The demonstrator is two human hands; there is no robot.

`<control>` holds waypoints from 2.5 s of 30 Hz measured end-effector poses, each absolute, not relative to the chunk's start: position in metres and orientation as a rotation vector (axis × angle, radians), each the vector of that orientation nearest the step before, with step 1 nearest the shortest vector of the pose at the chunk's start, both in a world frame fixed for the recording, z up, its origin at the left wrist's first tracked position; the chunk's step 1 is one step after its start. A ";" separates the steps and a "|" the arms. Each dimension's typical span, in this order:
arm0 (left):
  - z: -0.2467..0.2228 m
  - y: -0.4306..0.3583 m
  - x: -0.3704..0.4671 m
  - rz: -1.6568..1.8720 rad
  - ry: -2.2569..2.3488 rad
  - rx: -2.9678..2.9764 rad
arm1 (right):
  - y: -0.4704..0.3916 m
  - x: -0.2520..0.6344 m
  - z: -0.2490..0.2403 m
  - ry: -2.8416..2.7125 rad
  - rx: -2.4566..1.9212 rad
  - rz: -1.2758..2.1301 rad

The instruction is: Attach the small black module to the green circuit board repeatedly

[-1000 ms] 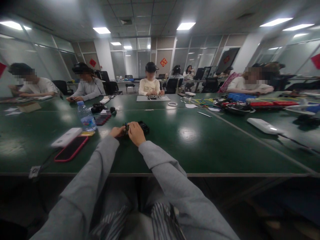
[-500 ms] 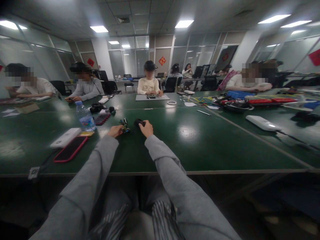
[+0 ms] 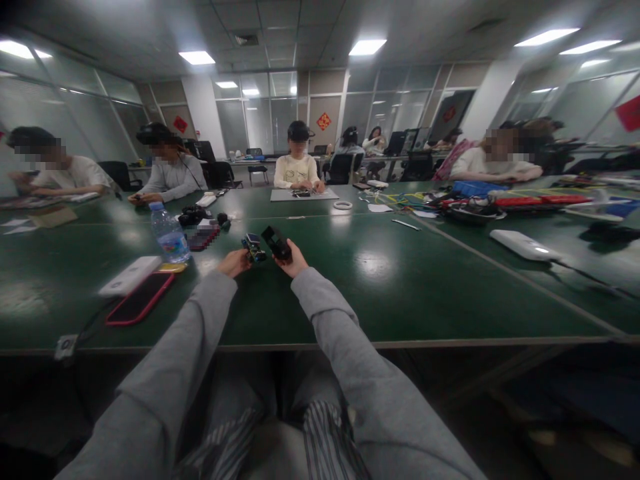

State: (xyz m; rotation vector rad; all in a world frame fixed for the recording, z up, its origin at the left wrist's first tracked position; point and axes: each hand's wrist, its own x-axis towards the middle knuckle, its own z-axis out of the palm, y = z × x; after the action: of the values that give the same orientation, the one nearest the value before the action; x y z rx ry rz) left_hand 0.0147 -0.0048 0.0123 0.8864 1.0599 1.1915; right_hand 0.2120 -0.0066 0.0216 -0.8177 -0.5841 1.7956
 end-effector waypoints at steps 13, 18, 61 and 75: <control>0.013 -0.008 0.015 1.192 1.021 0.861 | -0.012 0.212 0.024 -0.561 -0.748 1.806; 0.012 -0.006 0.016 1.204 0.979 0.850 | -0.012 0.210 0.026 -0.594 -0.746 1.799; 0.015 -0.011 0.020 1.220 0.965 0.935 | -0.012 0.201 0.028 -0.481 -0.803 1.662; 0.019 -0.014 0.022 1.233 0.930 0.913 | -0.011 0.206 0.025 -0.411 -0.759 1.697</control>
State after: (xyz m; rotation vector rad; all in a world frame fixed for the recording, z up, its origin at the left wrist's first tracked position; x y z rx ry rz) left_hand 0.0218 -0.0143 0.0186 0.9128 0.9296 1.2326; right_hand 0.2058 -0.0111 0.0249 -0.7587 -0.4105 1.6969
